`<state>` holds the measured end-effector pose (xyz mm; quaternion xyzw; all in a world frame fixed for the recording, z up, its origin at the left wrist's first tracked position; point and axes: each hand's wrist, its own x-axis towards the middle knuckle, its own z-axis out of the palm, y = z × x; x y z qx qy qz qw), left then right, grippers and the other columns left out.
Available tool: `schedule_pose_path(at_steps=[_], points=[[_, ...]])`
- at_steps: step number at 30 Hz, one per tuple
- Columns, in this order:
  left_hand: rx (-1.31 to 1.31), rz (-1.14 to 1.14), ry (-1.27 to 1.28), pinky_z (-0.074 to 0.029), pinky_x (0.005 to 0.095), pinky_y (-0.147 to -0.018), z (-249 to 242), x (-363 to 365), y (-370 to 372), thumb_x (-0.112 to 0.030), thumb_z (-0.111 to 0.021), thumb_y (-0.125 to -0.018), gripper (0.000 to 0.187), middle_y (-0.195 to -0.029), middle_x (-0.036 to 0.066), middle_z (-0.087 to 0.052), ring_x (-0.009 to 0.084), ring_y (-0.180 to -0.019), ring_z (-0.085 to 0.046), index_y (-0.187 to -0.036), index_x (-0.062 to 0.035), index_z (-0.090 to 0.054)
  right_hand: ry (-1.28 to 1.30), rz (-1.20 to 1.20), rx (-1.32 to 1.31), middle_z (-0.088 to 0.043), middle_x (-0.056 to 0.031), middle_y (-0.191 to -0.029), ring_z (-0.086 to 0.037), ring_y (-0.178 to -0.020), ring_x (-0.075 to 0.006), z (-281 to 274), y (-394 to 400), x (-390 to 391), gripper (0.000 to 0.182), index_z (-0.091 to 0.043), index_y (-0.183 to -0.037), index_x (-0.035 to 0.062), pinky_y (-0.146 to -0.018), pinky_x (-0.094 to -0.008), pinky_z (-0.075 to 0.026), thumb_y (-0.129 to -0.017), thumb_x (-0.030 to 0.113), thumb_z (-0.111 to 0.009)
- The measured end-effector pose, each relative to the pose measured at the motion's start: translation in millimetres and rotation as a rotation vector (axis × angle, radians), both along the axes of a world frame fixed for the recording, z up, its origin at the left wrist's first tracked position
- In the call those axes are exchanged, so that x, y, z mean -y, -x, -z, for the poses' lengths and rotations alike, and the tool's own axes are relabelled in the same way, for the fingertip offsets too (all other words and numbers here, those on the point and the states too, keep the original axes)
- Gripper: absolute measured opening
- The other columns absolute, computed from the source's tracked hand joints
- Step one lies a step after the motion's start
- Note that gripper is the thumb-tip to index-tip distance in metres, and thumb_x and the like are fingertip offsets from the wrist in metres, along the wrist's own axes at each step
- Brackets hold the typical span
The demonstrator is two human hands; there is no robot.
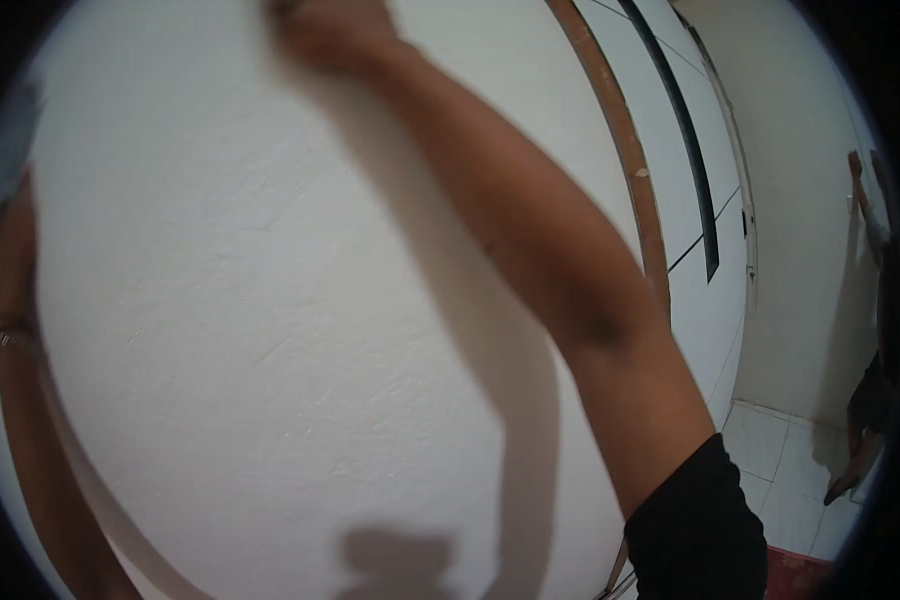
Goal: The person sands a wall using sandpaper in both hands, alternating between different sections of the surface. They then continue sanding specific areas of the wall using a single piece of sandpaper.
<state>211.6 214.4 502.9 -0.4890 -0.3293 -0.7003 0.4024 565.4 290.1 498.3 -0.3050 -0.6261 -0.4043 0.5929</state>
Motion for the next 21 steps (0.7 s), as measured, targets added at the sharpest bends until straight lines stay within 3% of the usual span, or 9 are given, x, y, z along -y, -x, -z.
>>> schedule_pose_path(at_steps=[3, 5, 7, 9, 12, 13, 15, 18, 21], points=[[-0.172, -0.859, -0.006, -0.041, 0.0409, -0.094, -38, -31, -36, -0.032, -0.035, -0.094, 0.043, -0.116, 0.018, -0.056, 0.0312, -0.103, -0.057, -0.131, -0.0094, -0.041, -0.258, -0.269, 0.122, -0.025, -0.0144, -0.143, -0.019, -0.134, -0.0272, 15, 33, 10, 0.048, -0.044, -0.127, 0.0038, -0.109, -0.0477, -0.010, -0.094, 0.031, -0.022], [-0.062, -0.681, 0.238, -0.040, 0.0429, -0.094, -38, -13, -52, -0.035, -0.043, -0.090, 0.047, -0.115, 0.019, -0.056, 0.0317, -0.105, -0.056, -0.132, -0.0139, -0.039, -0.174, -0.144, 0.133, -0.029, -0.0150, -0.142, -0.020, -0.134, -0.0275, 5, 19, 9, 0.047, -0.046, -0.125, 0.0032, -0.109, -0.0485, -0.010, -0.094, 0.030, -0.023], [-0.211, -0.545, 0.189, -0.046, 0.0416, -0.077, -52, -17, -9, -0.030, -0.041, -0.092, 0.040, -0.082, 0.019, -0.061, 0.0251, -0.079, -0.061, -0.123, -0.0069, -0.051, -0.235, -0.179, 0.121, -0.038, -0.0174, -0.135, -0.026, -0.132, -0.0280, 12, -17, -1, 0.044, -0.054, -0.115, 0.0013, -0.108, -0.0509, -0.009, -0.094, 0.027, -0.025], [-0.347, -0.177, 0.214, -0.037, 0.0302, -0.094, -31, 8, 16, -0.025, -0.043, -0.092, 0.045, -0.124, 0.016, -0.049, 0.0233, -0.108, -0.047, -0.119, 0.0122, -0.043, -0.104, -0.131, -0.115, -0.044, -0.0195, -0.130, -0.034, -0.126, -0.0299, -4, -60, -24, 0.045, -0.054, -0.116, 0.0008, -0.109, -0.0472, -0.005, -0.092, 0.029, -0.027], [-0.147, -0.164, 0.215, -0.036, 0.0322, -0.095, -5, 32, 60, -0.028, -0.040, -0.093, 0.048, -0.125, 0.018, -0.048, 0.0257, -0.109, -0.047, -0.119, 0.0119, -0.044, 0.040, -0.043, -0.432, -0.041, -0.0198, -0.132, -0.032, -0.127, -0.0302, 10, -134, -48, 0.047, -0.050, -0.123, 0.0048, -0.110, -0.0413, 0.003, -0.091, 0.030, -0.026], [-0.045, -0.176, 0.208, -0.036, 0.0328, -0.096, 1, 36, 77, -0.030, -0.039, -0.093, 0.049, -0.125, 0.019, -0.048, 0.0265, -0.110, -0.047, -0.119, 0.0118, -0.044, -0.151, 0.119, -0.453, -0.041, -0.0192, -0.133, -0.028, -0.130, -0.0304, 11, -172, -85, 0.046, -0.049, -0.123, 0.0042, -0.110, -0.0416, 0.002, -0.091, 0.029, -0.027], [0.131, -0.201, 0.196, -0.035, 0.0341, -0.096, 11, 42, 97, -0.032, -0.037, -0.093, 0.051, -0.126, 0.020, -0.047, 0.0282, -0.110, -0.047, -0.118, 0.0116, -0.044, 0.270, 0.603, -0.463, -0.041, -0.0202, -0.132, -0.026, -0.130, -0.0314, 28, -197, -64, 0.047, -0.046, -0.124, -0.0003, -0.110, -0.0427, -0.002, -0.091, 0.027, -0.029], [0.243, -0.281, 0.169, -0.034, 0.0361, -0.097, 23, 43, 109, -0.036, -0.033, -0.093, 0.055, -0.126, 0.022, -0.046, 0.0306, -0.111, -0.046, -0.118, 0.0113, -0.045, 0.148, 0.226, -0.659, -0.042, -0.0216, -0.130, -0.027, -0.130, -0.0327, 22, -151, -50, 0.047, -0.044, -0.123, -0.0046, -0.110, -0.0443, -0.007, -0.091, 0.027, -0.030], [0.154, -0.463, 0.152, -0.033, 0.0380, -0.098, 29, 23, 61, -0.040, -0.030, -0.094, 0.058, -0.127, 0.023, -0.045, 0.0331, -0.112, -0.046, -0.118, 0.0110, -0.045, -0.134, 0.116, -0.361, -0.034, -0.0232, -0.136, -0.025, -0.131, -0.0326, 8, -78, -52, 0.050, -0.040, -0.126, -0.0060, -0.109, -0.0463, -0.009, -0.093, 0.028, -0.026]])
